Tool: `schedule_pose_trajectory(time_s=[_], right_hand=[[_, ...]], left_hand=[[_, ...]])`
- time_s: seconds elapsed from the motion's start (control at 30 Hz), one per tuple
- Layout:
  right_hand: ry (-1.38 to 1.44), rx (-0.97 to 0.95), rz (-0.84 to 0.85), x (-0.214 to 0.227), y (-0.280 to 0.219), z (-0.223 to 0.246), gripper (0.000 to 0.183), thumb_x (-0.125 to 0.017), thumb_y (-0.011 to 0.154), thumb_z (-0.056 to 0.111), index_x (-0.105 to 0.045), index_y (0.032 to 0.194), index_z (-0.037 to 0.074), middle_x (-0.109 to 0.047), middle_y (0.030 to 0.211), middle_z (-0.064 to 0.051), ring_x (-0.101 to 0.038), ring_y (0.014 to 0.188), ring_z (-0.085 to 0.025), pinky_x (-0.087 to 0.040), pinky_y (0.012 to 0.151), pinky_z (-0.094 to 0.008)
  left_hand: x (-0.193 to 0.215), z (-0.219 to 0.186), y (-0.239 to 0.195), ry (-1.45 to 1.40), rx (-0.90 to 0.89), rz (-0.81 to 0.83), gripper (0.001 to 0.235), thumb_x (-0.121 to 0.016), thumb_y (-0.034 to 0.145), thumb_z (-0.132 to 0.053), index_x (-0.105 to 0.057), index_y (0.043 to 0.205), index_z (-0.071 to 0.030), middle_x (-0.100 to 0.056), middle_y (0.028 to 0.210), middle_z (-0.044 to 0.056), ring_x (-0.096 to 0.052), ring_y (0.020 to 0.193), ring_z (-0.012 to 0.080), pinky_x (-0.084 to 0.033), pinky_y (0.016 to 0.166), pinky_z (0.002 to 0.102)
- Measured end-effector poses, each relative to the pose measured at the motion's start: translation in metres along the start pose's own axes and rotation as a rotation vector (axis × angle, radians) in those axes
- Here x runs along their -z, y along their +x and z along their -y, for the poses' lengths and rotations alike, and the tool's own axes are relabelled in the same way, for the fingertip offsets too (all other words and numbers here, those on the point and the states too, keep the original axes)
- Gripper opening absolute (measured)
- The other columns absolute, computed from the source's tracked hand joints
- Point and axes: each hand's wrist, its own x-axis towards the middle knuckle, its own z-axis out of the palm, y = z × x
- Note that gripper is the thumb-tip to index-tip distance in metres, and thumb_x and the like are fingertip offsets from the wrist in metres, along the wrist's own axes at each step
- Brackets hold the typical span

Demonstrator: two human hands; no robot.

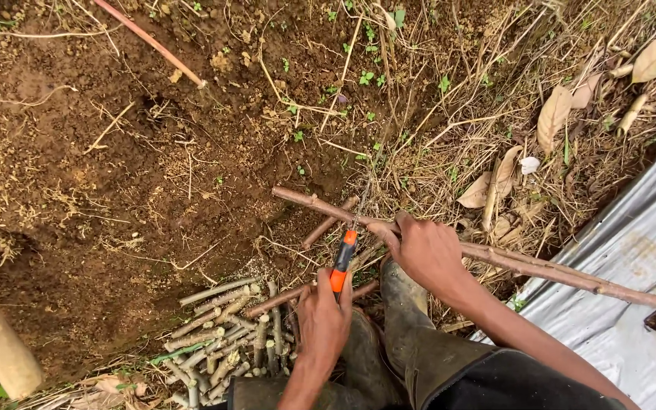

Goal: Sawing thin wooden branches into smaller segments using a hand saw

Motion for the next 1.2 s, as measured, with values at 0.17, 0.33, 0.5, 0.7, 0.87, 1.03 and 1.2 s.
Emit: schedule_pose_trajectory(time_s=[0.17, 0.33, 0.5, 0.7, 0.87, 1.03, 1.2], right_hand=[[0.028, -0.063, 0.080, -0.001, 0.004, -0.005, 0.046, -0.045, 0.102, 0.058, -0.063, 0.092, 0.016, -0.025, 0.045, 0.008, -0.023, 0.036, -0.010, -0.023, 0.034, -0.030], [0.011, 0.015, 0.004, -0.013, 0.006, -0.014, 0.043, -0.045, 0.103, 0.055, -0.058, 0.083, 0.018, -0.026, 0.045, 0.007, -0.025, 0.035, -0.010, -0.022, 0.033, -0.028], [-0.045, 0.054, -0.036, -0.015, 0.003, -0.010, 0.053, -0.032, 0.104, 0.062, -0.049, 0.076, 0.019, -0.024, 0.047, 0.008, -0.022, 0.037, -0.009, -0.021, 0.033, -0.028], [0.016, -0.002, -0.020, -0.002, 0.002, -0.008, 0.057, -0.037, 0.101, 0.062, -0.062, 0.084, 0.014, -0.030, 0.045, 0.006, -0.026, 0.035, -0.010, -0.023, 0.032, -0.030], [0.010, 0.024, -0.018, -0.015, 0.008, -0.016, 0.051, -0.039, 0.102, 0.061, -0.059, 0.085, 0.018, -0.025, 0.045, 0.007, -0.024, 0.036, -0.009, -0.020, 0.033, -0.028], [-0.008, 0.070, -0.050, -0.012, 0.001, -0.011, 0.057, -0.032, 0.101, 0.065, -0.057, 0.084, 0.017, -0.022, 0.046, 0.008, -0.023, 0.035, -0.010, -0.021, 0.032, -0.029], [-0.036, 0.043, -0.024, -0.011, 0.002, -0.008, 0.056, -0.035, 0.101, 0.065, -0.059, 0.088, 0.016, -0.022, 0.046, 0.008, -0.021, 0.036, -0.010, -0.021, 0.033, -0.029]], left_hand=[[-0.014, 0.012, -0.002, -0.007, 0.064, 0.021, 0.030, -0.057, 0.106, -0.027, -0.049, 0.129, -0.009, -0.062, 0.063, -0.001, -0.058, 0.052, 0.0230, -0.059, 0.082, 0.045], [-0.022, 0.040, -0.064, -0.027, 0.315, 0.134, 0.020, -0.056, 0.104, -0.030, -0.051, 0.120, -0.019, -0.072, 0.066, 0.003, -0.067, 0.064, 0.0245, -0.051, 0.102, 0.044], [-0.027, 0.047, -0.052, -0.009, 0.230, 0.025, 0.023, -0.063, 0.100, -0.027, -0.056, 0.117, -0.014, -0.075, 0.063, 0.004, -0.074, 0.054, 0.0271, -0.042, 0.117, 0.052], [-0.018, 0.008, 0.012, -0.070, 0.044, 0.004, 0.021, -0.058, 0.106, -0.029, -0.055, 0.116, -0.011, -0.052, 0.049, -0.008, -0.049, 0.036, 0.0142, -0.054, 0.096, 0.043], [-0.045, 0.053, -0.046, 0.001, 0.130, -0.010, 0.020, -0.058, 0.104, -0.030, -0.056, 0.118, -0.015, -0.064, 0.060, -0.002, -0.059, 0.049, 0.0192, -0.058, 0.081, 0.035], [-0.041, 0.061, -0.081, -0.024, 0.208, -0.019, 0.021, -0.065, 0.099, -0.033, -0.056, 0.108, -0.016, -0.066, 0.064, 0.006, -0.048, 0.055, 0.0362, -0.049, 0.081, 0.042], [-0.028, 0.029, -0.018, -0.033, 0.041, -0.055, 0.016, -0.063, 0.104, -0.030, -0.058, 0.109, -0.015, -0.061, 0.057, -0.001, -0.040, 0.043, 0.0203, -0.048, 0.068, 0.032]])
